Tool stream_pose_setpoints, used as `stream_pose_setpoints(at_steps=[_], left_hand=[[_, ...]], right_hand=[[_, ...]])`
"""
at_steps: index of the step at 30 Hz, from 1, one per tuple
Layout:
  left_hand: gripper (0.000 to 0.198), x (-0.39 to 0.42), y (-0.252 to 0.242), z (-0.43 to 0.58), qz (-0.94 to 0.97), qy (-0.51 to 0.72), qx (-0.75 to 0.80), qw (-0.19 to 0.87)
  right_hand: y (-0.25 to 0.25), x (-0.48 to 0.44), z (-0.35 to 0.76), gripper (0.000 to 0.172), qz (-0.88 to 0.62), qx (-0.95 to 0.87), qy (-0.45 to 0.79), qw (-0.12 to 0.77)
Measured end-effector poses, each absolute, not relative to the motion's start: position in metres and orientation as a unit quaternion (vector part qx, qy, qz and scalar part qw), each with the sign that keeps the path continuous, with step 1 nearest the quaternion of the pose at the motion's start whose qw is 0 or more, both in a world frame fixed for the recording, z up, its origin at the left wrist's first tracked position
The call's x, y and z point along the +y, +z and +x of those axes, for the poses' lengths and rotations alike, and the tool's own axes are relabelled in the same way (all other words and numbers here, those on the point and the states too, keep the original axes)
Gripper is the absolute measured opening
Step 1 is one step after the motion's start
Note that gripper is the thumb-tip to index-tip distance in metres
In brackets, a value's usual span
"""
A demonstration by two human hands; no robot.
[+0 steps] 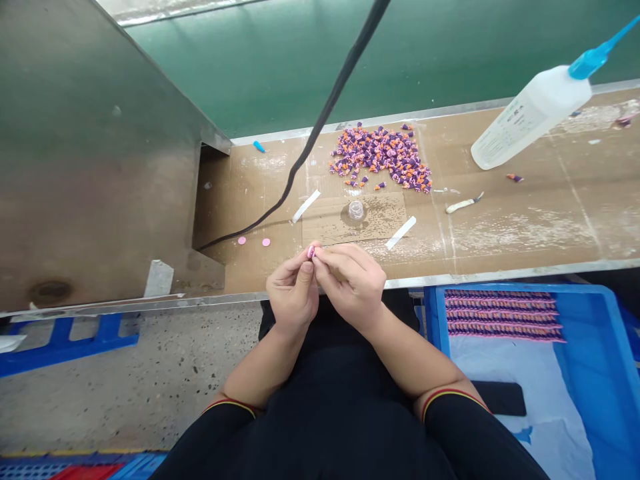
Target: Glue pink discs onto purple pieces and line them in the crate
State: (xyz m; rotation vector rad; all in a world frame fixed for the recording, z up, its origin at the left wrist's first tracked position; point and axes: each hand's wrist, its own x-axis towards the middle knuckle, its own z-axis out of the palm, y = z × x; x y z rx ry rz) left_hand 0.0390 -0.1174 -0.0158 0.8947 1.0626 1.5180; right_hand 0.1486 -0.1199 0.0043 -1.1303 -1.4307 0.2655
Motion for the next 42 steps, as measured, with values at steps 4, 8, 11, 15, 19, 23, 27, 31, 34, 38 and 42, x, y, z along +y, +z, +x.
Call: stream_pose_setpoints(at_steps=[4, 8, 11, 15, 19, 23, 27, 31, 34, 38, 42], left_hand=[[0.03, -0.119, -0.017, 0.039, 0.369, 0.626, 0.445, 0.523], [0.03, -0.12, -0.019, 0.038, 0.372, 0.627, 0.439, 0.526], [0.029, -0.119, -0.019, 0.039, 0.369, 0.63, 0.435, 0.528], [0.033, -0.119, -0.019, 0.041, 0.353, 0.633, 0.431, 0.538], [0.032, -0.114, -0.019, 0.038, 0.34, 0.628, 0.388, 0.582], [0.028, -0.104, -0.027, 0.032, 0.333, 0.646, 0.376, 0.575], [0.026, -0.097, -0.042, 0.03, 0.348, 0.651, 0.383, 0.555], [0.026, -0.096, -0.051, 0.03, 0.376, 0.63, 0.394, 0.553], [0.025, -0.095, -0.052, 0.029, 0.392, 0.624, 0.396, 0.547], [0.022, -0.095, -0.053, 0.026, 0.391, 0.63, 0.385, 0.549], [0.02, -0.095, -0.053, 0.023, 0.392, 0.63, 0.374, 0.556]], right_hand=[[0.005, -0.121, 0.147, 0.015, -0.497, -0.615, 0.112, 0.602], [0.006, -0.121, 0.146, 0.017, -0.488, -0.612, 0.104, 0.613], [0.006, -0.121, 0.147, 0.019, -0.484, -0.612, 0.107, 0.616], [0.005, -0.121, 0.146, 0.016, -0.496, -0.604, 0.122, 0.612], [0.004, -0.123, 0.147, 0.022, -0.486, -0.601, 0.14, 0.619], [0.003, -0.119, 0.182, 0.019, -0.492, -0.644, 0.143, 0.567], [-0.007, -0.106, 0.25, 0.017, -0.515, -0.739, 0.124, 0.416], [-0.021, -0.098, 0.288, 0.024, -0.489, -0.842, 0.045, 0.224], [-0.026, -0.101, 0.292, 0.027, -0.492, -0.849, 0.042, 0.191], [-0.025, -0.116, 0.296, 0.023, -0.59, -0.752, 0.082, 0.282], [-0.027, -0.133, 0.295, 0.027, -0.661, -0.654, 0.124, 0.348]])
